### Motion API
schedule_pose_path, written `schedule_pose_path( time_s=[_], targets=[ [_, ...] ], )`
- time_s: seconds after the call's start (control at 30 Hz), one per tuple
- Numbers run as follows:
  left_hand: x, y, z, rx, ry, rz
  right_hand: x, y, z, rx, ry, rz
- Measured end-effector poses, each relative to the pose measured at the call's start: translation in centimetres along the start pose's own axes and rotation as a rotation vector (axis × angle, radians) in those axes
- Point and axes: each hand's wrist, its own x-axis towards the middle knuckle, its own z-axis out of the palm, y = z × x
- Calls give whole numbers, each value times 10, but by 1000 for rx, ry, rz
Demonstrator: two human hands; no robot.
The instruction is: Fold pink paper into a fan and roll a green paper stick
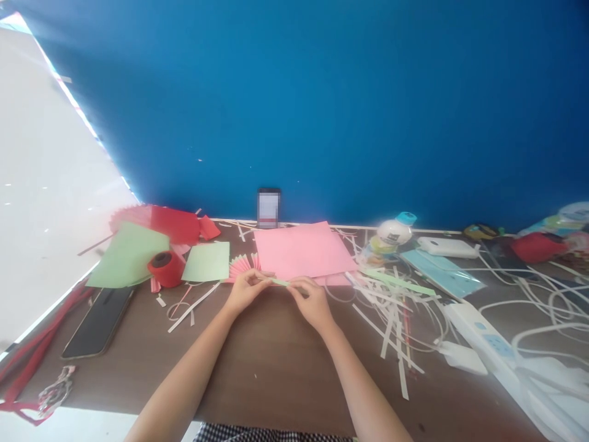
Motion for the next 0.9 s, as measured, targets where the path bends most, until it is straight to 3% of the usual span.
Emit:
schedule_pose_path(
  time_s=[0.43,0.63,0.9],
  targets=[
    [1,2,6,-101,79,54,2,-7,10,231,34,275],
    [2,-1,12,-258,190,-37,2,-11,14,244,-39,273],
    [4,-4,12,-451,208,-197,2,-13,19,395,-75,334]
  ],
)
